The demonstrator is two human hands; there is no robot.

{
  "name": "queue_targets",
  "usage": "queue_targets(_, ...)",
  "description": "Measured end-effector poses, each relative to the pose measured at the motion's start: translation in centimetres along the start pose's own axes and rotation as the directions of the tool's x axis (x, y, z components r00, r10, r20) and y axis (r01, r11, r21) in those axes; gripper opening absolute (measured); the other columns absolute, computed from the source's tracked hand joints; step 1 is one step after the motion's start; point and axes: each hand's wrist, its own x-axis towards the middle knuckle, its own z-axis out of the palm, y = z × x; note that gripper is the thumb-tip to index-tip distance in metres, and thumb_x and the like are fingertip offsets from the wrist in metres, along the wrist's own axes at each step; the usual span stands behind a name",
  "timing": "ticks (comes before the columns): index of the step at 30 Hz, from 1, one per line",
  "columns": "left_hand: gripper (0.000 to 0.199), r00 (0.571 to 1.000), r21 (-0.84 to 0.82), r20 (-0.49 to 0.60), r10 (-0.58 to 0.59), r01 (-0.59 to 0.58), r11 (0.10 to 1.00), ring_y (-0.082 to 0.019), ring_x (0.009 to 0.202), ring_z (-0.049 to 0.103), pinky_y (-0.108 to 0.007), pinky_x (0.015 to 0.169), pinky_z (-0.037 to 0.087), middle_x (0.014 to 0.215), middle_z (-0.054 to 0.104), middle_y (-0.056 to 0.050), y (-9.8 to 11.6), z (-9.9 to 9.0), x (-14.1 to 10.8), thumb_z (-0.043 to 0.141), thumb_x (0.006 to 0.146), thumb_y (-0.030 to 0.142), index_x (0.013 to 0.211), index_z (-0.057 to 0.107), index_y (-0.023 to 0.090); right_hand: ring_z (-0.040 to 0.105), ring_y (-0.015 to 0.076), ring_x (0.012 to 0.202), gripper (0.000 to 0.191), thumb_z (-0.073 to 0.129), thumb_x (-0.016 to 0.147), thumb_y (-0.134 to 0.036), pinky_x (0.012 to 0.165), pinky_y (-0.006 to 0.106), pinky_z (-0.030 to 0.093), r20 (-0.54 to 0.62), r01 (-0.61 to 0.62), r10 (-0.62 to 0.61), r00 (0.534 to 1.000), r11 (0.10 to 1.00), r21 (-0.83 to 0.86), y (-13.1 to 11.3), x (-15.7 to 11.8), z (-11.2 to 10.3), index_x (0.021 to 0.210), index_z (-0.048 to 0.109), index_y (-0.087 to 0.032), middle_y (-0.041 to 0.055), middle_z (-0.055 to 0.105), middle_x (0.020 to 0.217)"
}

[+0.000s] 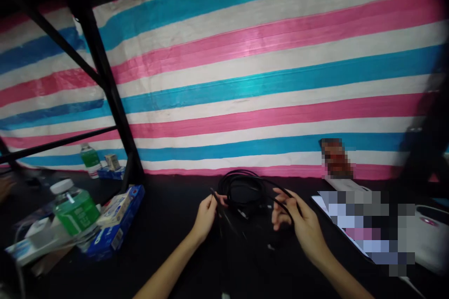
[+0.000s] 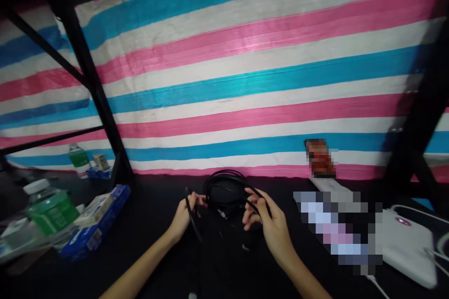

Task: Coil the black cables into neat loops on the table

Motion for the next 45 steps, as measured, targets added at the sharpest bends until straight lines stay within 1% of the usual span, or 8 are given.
queue_targets(11,0.044,0.984,-0.078,0.158,-0.081,0.095,0.992,-0.007,0.023,0.035,-0.017,0.026,0.021,0.046,0.051,0.007,-0.6,0.6,-0.3,0.036,0.076,0.064,0.09,0.038,0.022,0.055,0.0134,0.045,0.047,0.047,0.078,-0.056,0.034,0.023,0.045,0.039,-0.065,0.076,0.996,0.971,-0.231,0.9,0.1,0.1,0.108,0.052,-0.021,-0.0001,0.054,0.064)
queue_targets(16,0.055,0.966,-0.021,0.239,-0.103,0.111,0.994,-0.011,0.025,0.043,-0.018,0.024,0.022,0.056,0.061,0.001,-0.2,-0.5,0.0,0.058,0.066,0.058,0.102,0.041,0.019,0.053,0.0126,0.042,0.049,0.048,0.076,-0.059,0.033,0.022,0.043,0.006,-0.08,0.084,0.996,0.961,-0.266,1.7,0.5,-0.2,0.108,0.052,-0.021,0.0003,0.055,0.062)
queue_targets(23,0.043,1.0,0.007,0.002,-0.03,0.03,1.0,-0.002,0.023,0.028,-0.017,0.024,0.011,0.046,0.05,0.004,0.7,-3.1,1.5,0.056,0.07,0.056,0.073,0.055,0.013,0.055,0.0127,0.045,0.043,0.045,0.079,-0.055,0.036,0.026,0.047,-0.064,0.071,-0.095,0.993,0.949,-0.307,1.5,1.4,-1.3,0.105,0.055,-0.022,0.0049,0.059,0.08)
queue_targets(28,0.042,0.995,-0.076,-0.089,-0.042,0.035,0.996,-0.001,0.025,0.026,-0.015,0.028,0.01,0.044,0.039,0.009,0.6,-3.9,1.8,0.052,0.073,0.058,0.075,0.051,0.016,0.053,0.0083,0.044,0.032,0.043,0.085,-0.046,0.039,0.023,0.047,-0.196,0.247,-0.322,0.926,0.911,-0.329,0.0,1.2,-1.9,0.099,0.056,-0.02,0.0027,0.055,0.082)
queue_targets(31,0.044,0.989,-0.105,0.019,-0.145,0.146,0.984,0.0,0.025,0.022,-0.016,0.029,0.008,0.042,0.036,0.009,0.1,-3.5,1.5,0.055,0.07,0.058,0.064,0.047,0.016,0.052,0.0063,0.042,0.029,0.041,0.087,-0.043,0.037,0.021,0.045,-0.289,0.278,-0.36,0.887,0.916,-0.289,-0.4,1.1,-2.1,0.098,0.055,-0.02,0.0007,0.052,0.081)
queue_targets(35,0.044,0.941,-0.135,0.224,-0.252,0.286,0.949,0.001,0.026,0.019,-0.016,0.031,0.012,0.047,0.04,0.008,-0.4,-2.7,1.1,0.059,0.068,0.057,0.063,0.046,0.015,0.05,0.0051,0.04,0.03,0.042,0.086,-0.044,0.034,0.019,0.042,-0.282,0.25,-0.318,0.905,0.935,-0.251,-0.5,1.1,-2.0,0.095,0.056,-0.019,-0.0004,0.05,0.077)
queue_targets(39,0.039,0.927,-0.256,0.248,-0.283,0.344,0.903,0.002,0.026,0.018,-0.014,0.031,0.012,0.046,0.036,0.01,-0.4,-2.5,1.0,0.06,0.07,0.053,0.071,0.051,0.014,0.049,0.0047,0.04,0.031,0.043,0.085,-0.045,0.032,0.018,0.04,-0.276,0.237,-0.29,0.916,0.949,-0.21,-0.6,1.1,-2.0,0.097,0.057,-0.019,-0.0004,0.049,0.077)
queue_targets(45,0.021,0.897,-0.625,0.319,-0.308,0.443,0.643,-0.001,0.028,0.023,-0.012,0.027,0.017,0.043,0.029,0.01,0.1,-3.8,0.9,0.063,0.074,0.03,0.069,0.053,0.013,0.049,0.0044,0.04,0.028,0.043,0.086,-0.044,0.031,0.018,0.039,-0.291,0.244,-0.254,0.922,0.967,-0.072,-1.0,0.7,-1.8,0.097,0.055,-0.021,-0.0012,0.049,0.079)
